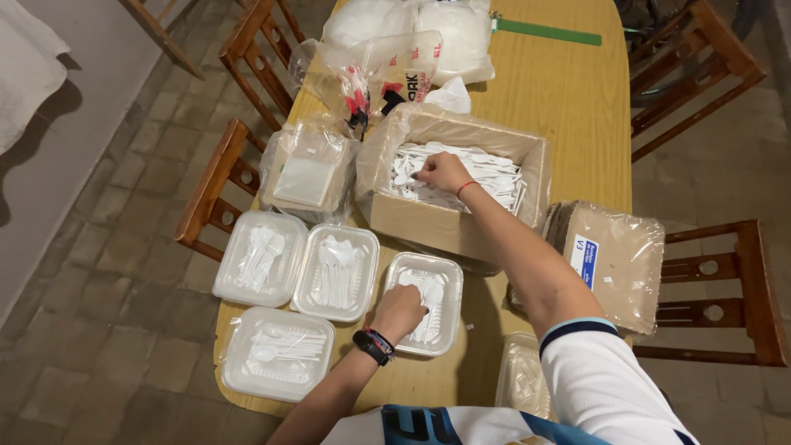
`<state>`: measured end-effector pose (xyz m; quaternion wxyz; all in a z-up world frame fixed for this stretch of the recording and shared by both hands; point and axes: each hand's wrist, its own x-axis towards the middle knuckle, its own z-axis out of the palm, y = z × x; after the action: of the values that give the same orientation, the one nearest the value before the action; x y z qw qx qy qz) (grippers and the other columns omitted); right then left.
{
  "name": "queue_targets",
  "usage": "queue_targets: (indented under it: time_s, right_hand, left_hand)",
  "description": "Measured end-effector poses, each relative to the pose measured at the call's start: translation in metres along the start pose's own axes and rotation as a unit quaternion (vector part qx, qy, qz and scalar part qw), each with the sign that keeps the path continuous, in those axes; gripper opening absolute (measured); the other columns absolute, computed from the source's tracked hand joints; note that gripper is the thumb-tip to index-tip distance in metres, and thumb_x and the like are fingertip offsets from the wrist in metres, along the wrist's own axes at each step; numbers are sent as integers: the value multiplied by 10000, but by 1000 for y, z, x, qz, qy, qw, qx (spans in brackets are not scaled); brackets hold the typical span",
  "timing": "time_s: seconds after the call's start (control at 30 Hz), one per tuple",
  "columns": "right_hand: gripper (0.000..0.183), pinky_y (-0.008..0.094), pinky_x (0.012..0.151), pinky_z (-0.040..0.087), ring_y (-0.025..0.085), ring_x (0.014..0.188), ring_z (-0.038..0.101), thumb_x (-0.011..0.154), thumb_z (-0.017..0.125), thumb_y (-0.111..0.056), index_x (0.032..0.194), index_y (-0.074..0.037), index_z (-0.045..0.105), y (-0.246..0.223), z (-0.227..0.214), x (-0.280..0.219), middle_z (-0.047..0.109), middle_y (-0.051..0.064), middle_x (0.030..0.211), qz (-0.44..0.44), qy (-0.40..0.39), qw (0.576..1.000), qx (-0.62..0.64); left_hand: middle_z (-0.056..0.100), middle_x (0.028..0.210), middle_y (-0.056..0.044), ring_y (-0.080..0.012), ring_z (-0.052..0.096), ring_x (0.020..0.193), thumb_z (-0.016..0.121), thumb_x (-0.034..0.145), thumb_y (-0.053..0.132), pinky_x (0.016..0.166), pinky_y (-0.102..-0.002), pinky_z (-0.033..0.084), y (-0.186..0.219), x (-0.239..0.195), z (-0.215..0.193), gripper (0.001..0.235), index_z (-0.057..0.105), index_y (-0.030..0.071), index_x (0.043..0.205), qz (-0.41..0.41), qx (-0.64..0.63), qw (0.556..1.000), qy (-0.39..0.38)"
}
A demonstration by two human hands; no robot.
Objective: The person picks up plastic spoons from a cardboard box and puts them into clear plastic containers and small plastic bags.
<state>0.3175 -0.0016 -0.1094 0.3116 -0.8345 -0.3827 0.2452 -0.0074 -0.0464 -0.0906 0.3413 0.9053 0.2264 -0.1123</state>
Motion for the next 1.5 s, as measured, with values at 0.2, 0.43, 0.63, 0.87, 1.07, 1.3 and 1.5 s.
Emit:
queue_targets:
  time_s: [0.2, 0.43, 0.63, 0.87, 1.07, 1.3, 1.5]
  right_hand:
    - [110, 398, 758, 574, 305, 757, 721, 732, 823, -145, 809, -70, 797, 18, 36, 28, 749, 163, 818, -155, 37, 974, -161]
    - [55, 394, 750, 582, 302, 761, 729, 767, 763, -82, 803, -76, 804, -15, -12, -25, 756, 164, 833, -141, 95, 979, -115]
    - [131, 317, 670, 562, 169, 721, 709, 811, 787, -25, 927, -9, 728, -39, -61, -126, 748, 100, 803, -93, 180, 978, 52]
    - [107, 251, 682, 588, 118, 758, 717, 871, 733, 22, 973, 20, 701, -44, -46, -208, 752, 71, 863, -25, 107, 906, 409]
    - [91, 257, 659, 571, 130, 734, 723, 901, 737, -21, 978, 27, 728, -44, -35, -223, 756, 84, 837, 19, 46, 929, 368]
    - [88, 303, 624, 525, 148, 701, 644, 916, 756, -72, 962, 1, 739, 4, -63, -139, 739, 77, 808, 7, 182, 968, 171]
    - [121, 400, 749, 576, 309, 808, 731, 797, 761, -63, 915, -41, 746, 34, -39, -50, 747, 159, 874, -99, 167, 978, -73]
  left_hand:
    - [731, 743, -285, -399, 707, 782, 723, 893, 283, 805, -471, 548, 24, -12, -45, 347, 694, -36, 758, 29, -74, 997, -6]
    - [692, 680, -121, -184, 693, 557, 703, 932, 234, 531, -339, 561, 10, -5, -62, 298, 626, -21, 799, -22, -279, 959, -52]
    - [733, 783, -93, -127, 690, 629, 621, 978, 125, 561, -275, 577, -6, 42, -63, 160, 673, -27, 988, 36, -440, 896, 48]
    - [735, 982, -44, -103, 696, 775, 606, 991, 115, 673, -249, 588, 36, 68, -77, 244, 640, 1, 1203, 120, -627, 764, 96]
    - [699, 791, -69, -113, 649, 638, 663, 1018, 141, 587, -247, 534, 24, 65, -67, 177, 672, -36, 1026, 119, -580, 794, 138]
    - [703, 696, -61, -120, 656, 590, 689, 926, 142, 552, -278, 541, 3, 15, -65, 147, 728, 16, 862, 60, -399, 912, 73]
    - [695, 801, -270, -437, 671, 785, 722, 909, 214, 739, -518, 523, -3, 4, -11, 254, 763, -11, 797, 109, -43, 992, 48]
